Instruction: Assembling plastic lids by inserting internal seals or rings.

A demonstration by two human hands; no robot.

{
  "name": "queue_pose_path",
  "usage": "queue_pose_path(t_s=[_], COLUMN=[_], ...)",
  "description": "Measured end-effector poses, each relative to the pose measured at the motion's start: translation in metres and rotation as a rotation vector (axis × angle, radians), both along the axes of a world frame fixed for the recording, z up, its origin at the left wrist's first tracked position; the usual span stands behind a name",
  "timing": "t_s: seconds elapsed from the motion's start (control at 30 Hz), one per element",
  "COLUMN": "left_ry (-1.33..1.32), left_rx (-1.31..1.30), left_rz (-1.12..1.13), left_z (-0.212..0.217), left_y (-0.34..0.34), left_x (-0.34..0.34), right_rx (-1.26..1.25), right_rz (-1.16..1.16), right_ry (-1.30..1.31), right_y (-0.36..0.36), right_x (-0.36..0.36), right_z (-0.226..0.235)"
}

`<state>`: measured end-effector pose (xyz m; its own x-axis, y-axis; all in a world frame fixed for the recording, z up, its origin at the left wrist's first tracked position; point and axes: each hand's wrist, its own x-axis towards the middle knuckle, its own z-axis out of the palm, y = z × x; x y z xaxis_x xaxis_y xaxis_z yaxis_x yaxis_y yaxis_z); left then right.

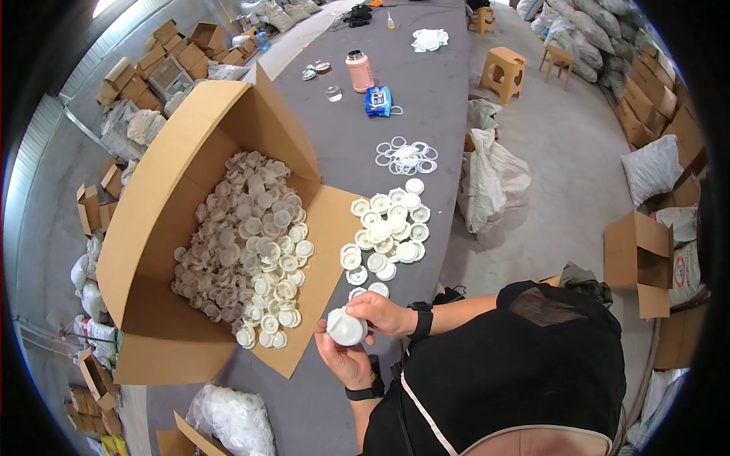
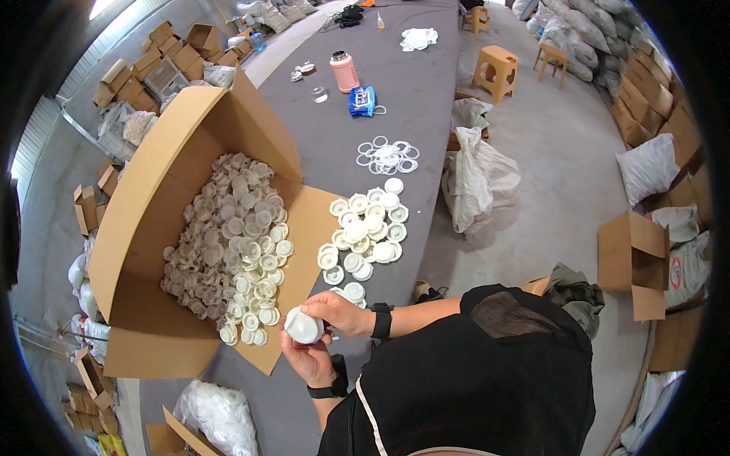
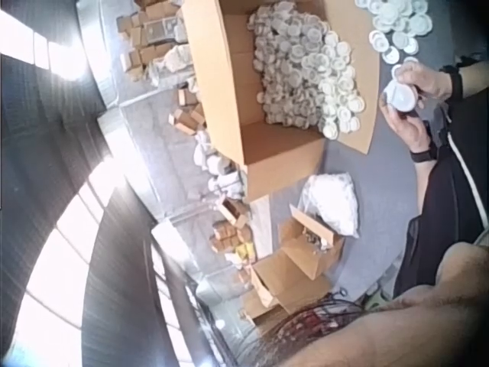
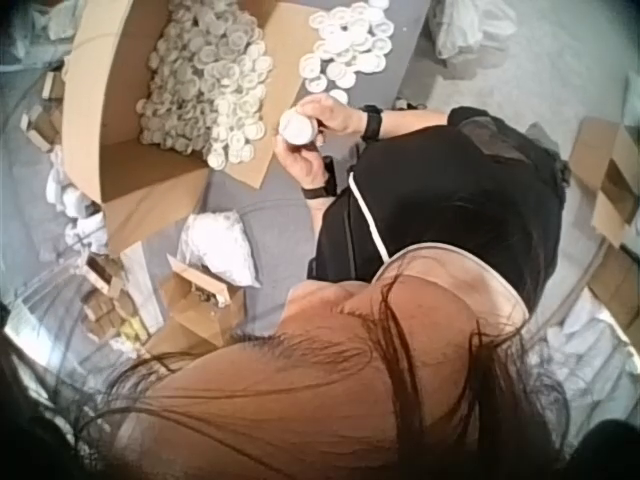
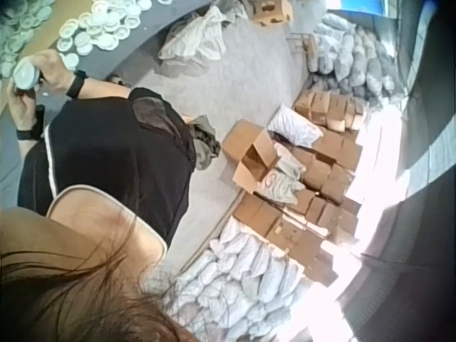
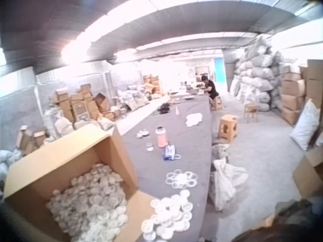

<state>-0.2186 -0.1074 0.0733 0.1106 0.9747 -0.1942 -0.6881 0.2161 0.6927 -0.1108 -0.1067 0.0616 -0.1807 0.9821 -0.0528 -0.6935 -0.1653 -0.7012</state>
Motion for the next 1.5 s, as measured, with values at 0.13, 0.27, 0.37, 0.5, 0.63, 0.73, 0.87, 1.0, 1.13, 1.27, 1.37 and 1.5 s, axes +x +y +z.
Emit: queue_pose_path(t_s=[0.13, 0.27, 0.37, 0.5, 0.63, 0.73, 0.87, 1.0, 1.13, 1.27, 1.37, 1.5], left_ry=[0.099, 0.195, 0.272, 0.323, 0.507, 0.867, 1.791, 1.889, 1.750, 1.828, 1.824, 1.691], left_rx=[0.072, 0.049, -0.012, -0.202, -0.125, 0.012, 0.345, 0.112, 0.234, 0.228, 0.221, 0.322], left_rz=[-0.015, -0.143, -0.118, -0.076, -0.027, -0.102, 0.156, 0.181, 0.026, -0.111, -0.058, 0.131], left_z=[-0.028, -0.045, -0.101, -0.171, -0.216, -0.212, -0.209, -0.234, -0.233, -0.228, -0.214, -0.208], left_y=[0.013, 0.025, 0.043, 0.054, 0.085, 0.106, 0.107, 0.098, 0.120, 0.142, 0.162, 0.223], left_x=[-0.010, -0.007, -0.009, -0.010, 0.010, 0.024, 0.011, 0.015, 0.052, 0.082, 0.089, 0.093], right_rx=[-0.070, -0.201, -0.289, -0.436, -0.474, -0.471, -0.505, -0.563, -0.558, -0.548, -0.557, -0.563], right_rz=[0.242, 0.199, 0.138, 0.076, -0.020, -0.123, -0.209, -0.250, -0.217, -0.186, -0.184, -0.161], right_ry=[-0.366, -0.319, -0.407, -0.506, -0.547, -0.535, -0.498, -0.458, -0.436, -0.450, -0.416, -0.441], right_y=[0.001, 0.006, 0.011, 0.003, 0.004, 0.014, 0.028, 0.040, 0.059, 0.078, 0.091, 0.102], right_x=[0.014, 0.020, 0.026, 0.042, 0.064, 0.091, 0.129, 0.165, 0.190, 0.214, 0.233, 0.249], right_z=[0.007, -0.018, -0.065, -0.122, -0.145, -0.149, -0.145, -0.151, -0.152, -0.155, -0.159, -0.158])
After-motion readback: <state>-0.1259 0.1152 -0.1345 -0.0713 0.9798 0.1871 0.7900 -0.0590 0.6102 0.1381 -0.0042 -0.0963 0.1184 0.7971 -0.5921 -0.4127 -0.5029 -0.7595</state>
